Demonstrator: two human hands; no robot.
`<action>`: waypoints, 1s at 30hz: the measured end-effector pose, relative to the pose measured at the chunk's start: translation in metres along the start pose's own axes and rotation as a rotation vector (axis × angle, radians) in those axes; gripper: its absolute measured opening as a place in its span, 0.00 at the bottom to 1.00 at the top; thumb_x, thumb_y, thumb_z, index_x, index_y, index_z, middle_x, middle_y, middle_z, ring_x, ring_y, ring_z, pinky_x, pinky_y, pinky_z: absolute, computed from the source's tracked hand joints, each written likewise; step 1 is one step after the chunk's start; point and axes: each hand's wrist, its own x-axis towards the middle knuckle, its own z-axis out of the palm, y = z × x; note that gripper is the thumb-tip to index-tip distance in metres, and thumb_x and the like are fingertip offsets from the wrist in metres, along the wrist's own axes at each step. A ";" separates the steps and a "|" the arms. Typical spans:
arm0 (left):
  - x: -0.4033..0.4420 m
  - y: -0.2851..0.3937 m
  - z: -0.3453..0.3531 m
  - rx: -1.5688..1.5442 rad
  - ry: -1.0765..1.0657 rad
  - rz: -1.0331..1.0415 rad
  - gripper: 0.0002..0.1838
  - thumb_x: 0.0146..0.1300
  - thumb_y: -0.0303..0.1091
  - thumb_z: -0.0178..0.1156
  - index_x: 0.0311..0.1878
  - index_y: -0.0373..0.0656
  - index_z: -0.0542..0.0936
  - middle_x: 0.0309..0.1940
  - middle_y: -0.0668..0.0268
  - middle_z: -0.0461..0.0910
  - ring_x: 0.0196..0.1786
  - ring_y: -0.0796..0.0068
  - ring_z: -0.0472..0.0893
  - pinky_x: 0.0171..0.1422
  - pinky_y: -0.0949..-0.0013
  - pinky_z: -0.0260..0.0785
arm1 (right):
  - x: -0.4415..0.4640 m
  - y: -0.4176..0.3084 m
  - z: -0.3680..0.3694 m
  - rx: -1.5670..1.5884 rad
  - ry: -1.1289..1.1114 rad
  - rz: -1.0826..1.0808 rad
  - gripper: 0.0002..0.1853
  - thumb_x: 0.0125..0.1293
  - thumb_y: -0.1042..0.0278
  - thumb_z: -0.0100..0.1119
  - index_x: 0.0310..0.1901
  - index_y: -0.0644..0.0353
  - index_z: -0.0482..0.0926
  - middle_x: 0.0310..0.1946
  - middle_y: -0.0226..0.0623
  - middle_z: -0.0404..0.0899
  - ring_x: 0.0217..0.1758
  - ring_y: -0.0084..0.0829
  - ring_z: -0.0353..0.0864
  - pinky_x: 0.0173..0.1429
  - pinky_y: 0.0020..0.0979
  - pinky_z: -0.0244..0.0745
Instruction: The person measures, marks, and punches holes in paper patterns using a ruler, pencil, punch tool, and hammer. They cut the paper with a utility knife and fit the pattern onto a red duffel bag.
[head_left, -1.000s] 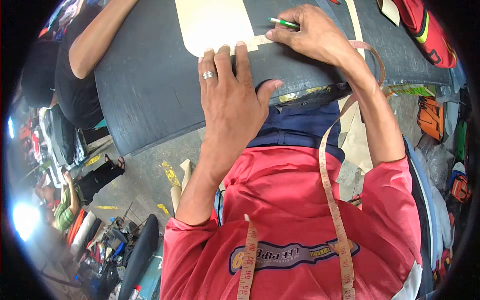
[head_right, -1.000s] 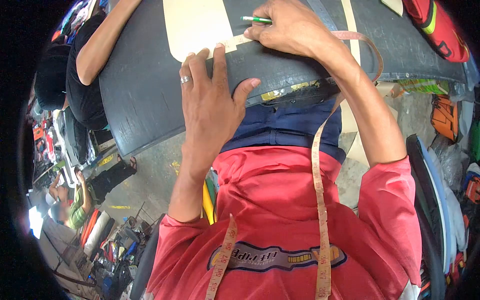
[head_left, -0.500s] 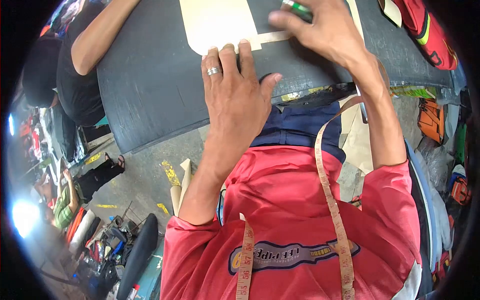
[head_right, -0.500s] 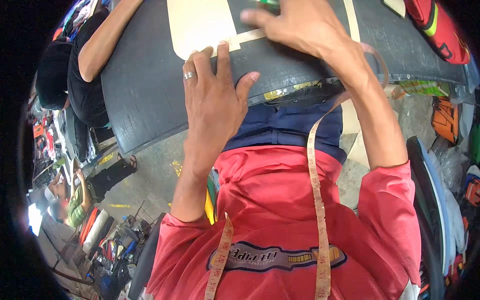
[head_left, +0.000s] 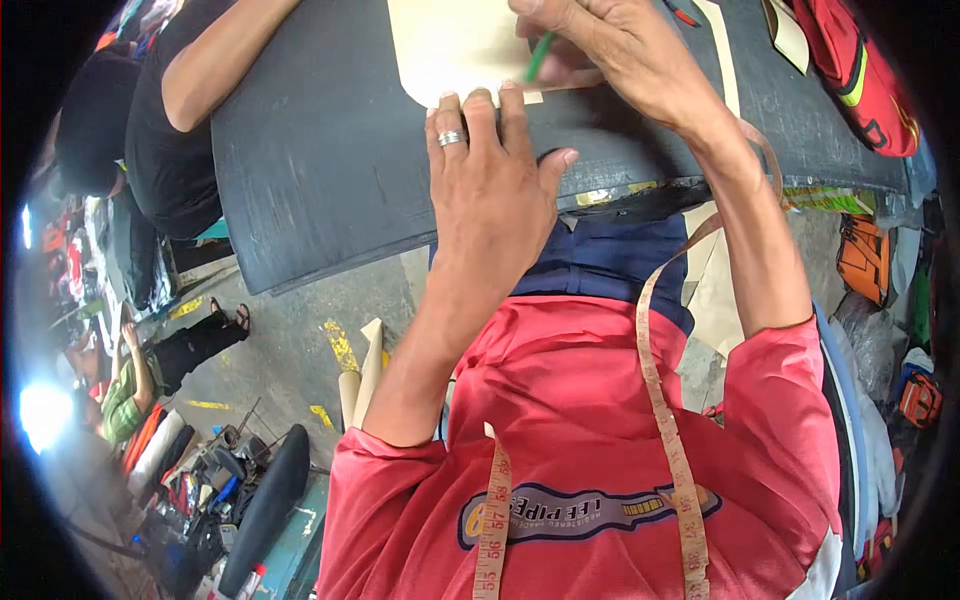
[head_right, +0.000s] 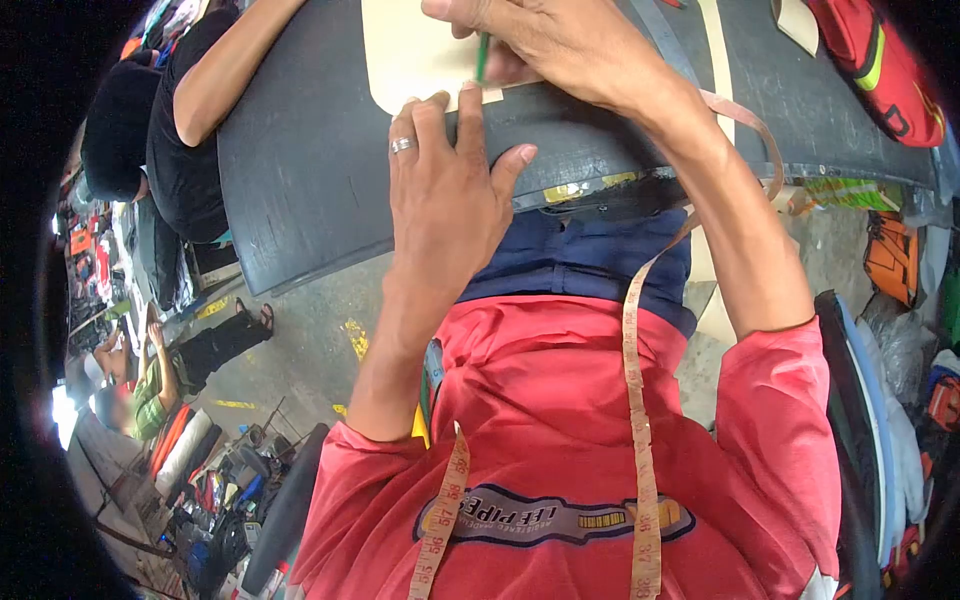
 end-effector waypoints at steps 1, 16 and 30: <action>-0.001 0.000 0.000 0.000 0.000 -0.001 0.40 0.69 0.51 0.70 0.72 0.28 0.74 0.65 0.42 0.71 0.72 0.30 0.71 0.80 0.36 0.61 | 0.001 0.004 0.002 0.000 -0.001 0.000 0.18 0.83 0.56 0.61 0.37 0.62 0.82 0.28 0.25 0.80 0.30 0.17 0.77 0.34 0.25 0.74; 0.000 -0.001 0.001 -0.031 0.019 0.000 0.40 0.68 0.50 0.71 0.71 0.27 0.74 0.64 0.42 0.72 0.71 0.32 0.71 0.80 0.35 0.60 | 0.016 -0.003 0.010 -0.354 -0.077 -0.065 0.19 0.79 0.59 0.58 0.41 0.72 0.83 0.32 0.51 0.85 0.34 0.40 0.86 0.42 0.40 0.79; 0.000 -0.001 0.000 -0.017 0.014 -0.001 0.40 0.68 0.50 0.71 0.72 0.27 0.74 0.64 0.43 0.72 0.73 0.33 0.70 0.81 0.36 0.60 | 0.028 -0.005 0.013 -0.485 -0.112 -0.106 0.20 0.79 0.58 0.58 0.39 0.71 0.83 0.33 0.47 0.86 0.37 0.38 0.88 0.44 0.38 0.80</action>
